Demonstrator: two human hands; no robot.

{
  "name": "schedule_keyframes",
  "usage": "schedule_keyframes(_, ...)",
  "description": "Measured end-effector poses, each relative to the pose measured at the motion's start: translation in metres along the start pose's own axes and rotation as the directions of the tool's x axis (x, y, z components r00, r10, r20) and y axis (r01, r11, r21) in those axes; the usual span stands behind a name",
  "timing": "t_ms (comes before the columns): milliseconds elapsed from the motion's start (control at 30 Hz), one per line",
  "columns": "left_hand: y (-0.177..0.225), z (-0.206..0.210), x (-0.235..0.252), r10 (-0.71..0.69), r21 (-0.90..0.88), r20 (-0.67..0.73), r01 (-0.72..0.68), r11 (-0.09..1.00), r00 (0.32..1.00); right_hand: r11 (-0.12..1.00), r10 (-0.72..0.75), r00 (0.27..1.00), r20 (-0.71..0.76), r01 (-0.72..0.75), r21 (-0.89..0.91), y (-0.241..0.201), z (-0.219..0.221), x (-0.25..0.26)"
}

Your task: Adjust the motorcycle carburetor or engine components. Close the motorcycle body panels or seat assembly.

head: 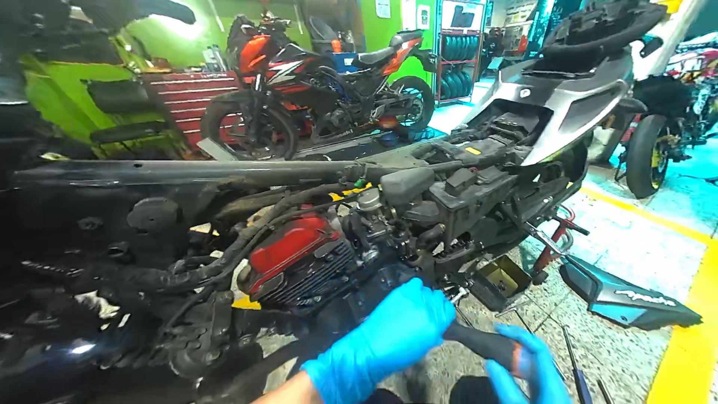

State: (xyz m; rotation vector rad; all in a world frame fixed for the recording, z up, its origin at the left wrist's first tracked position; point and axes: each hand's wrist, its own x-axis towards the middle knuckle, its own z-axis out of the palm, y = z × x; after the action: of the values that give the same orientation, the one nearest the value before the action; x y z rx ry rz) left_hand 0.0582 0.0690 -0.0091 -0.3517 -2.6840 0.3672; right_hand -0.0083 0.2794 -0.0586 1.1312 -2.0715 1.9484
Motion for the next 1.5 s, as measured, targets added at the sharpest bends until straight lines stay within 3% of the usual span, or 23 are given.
schedule_keyframes(133, 0.037, -0.008, 0.046, -0.027, -0.210, -0.129, -0.001, 0.978, 0.991, 0.991, -0.080, 0.997, -0.022, 0.081, 0.105, 0.002, -0.085, 0.023)
schedule_keyframes(233, 0.021, -0.019, 0.089, -0.068, -0.330, -0.092, 0.034, 0.943, 0.993, 0.976, -0.154, 0.988, -0.016, 0.155, 0.150, -0.005, -0.107, 0.088)
schedule_keyframes(333, -0.035, -0.030, 0.143, -0.070, -0.372, -0.062, 0.042, 0.927, 0.996, 0.913, -0.400, 0.916, -0.015, 0.400, 0.079, -0.005, -0.101, 0.193)
schedule_keyframes(433, -0.107, -0.027, 0.203, -0.094, -0.430, -0.080, 0.051, 0.902, 0.992, 0.795, -0.581, 0.804, 0.130, 0.594, -0.123, -0.011, -0.092, 0.294)
schedule_keyframes(533, -0.161, -0.010, 0.241, -0.230, -0.456, -0.010, 0.201, 0.867, 0.973, 0.717, -0.571, 0.767, 0.293, 0.640, -0.278, -0.011, -0.073, 0.369)
schedule_keyframes(600, -0.185, 0.017, 0.246, -0.266, -0.448, 0.078, 0.272, 0.852, 0.961, 0.713, -0.544, 0.748, 0.381, 0.651, -0.260, -0.002, -0.060, 0.402)
schedule_keyframes(667, -0.197, 0.038, 0.243, -0.240, -0.474, 0.056, 0.238, 0.848, 0.969, 0.739, -0.522, 0.739, 0.425, 0.641, -0.208, 0.007, -0.053, 0.425)
schedule_keyframes(767, -0.194, 0.038, 0.248, -0.259, -0.526, -0.043, 0.198, 0.827, 0.965, 0.775, -0.481, 0.733, 0.481, 0.612, -0.158, 0.015, -0.050, 0.443)
schedule_keyframes(900, -0.194, 0.033, 0.251, -0.316, -0.606, 0.027, 0.267, 0.749, 0.948, 0.761, -0.523, 0.697, 0.491, 0.641, -0.099, 0.019, -0.044, 0.451)
schedule_keyframes(1033, -0.196, 0.032, 0.248, -0.318, -0.657, 0.058, 0.276, 0.701, 0.946, 0.790, -0.475, 0.688, 0.549, 0.608, -0.077, 0.014, -0.042, 0.455)
schedule_keyframes(1233, -0.194, 0.034, 0.250, -0.332, -0.634, -0.012, 0.250, 0.732, 0.943, 0.831, -0.306, 0.740, 0.599, 0.514, -0.211, 0.000, -0.046, 0.449)
schedule_keyframes(1500, -0.209, 0.034, 0.256, -0.230, -0.739, 0.082, 0.214, 0.639, 0.970, 0.784, -0.284, 0.781, 0.556, 0.523, -0.335, -0.001, -0.043, 0.447)
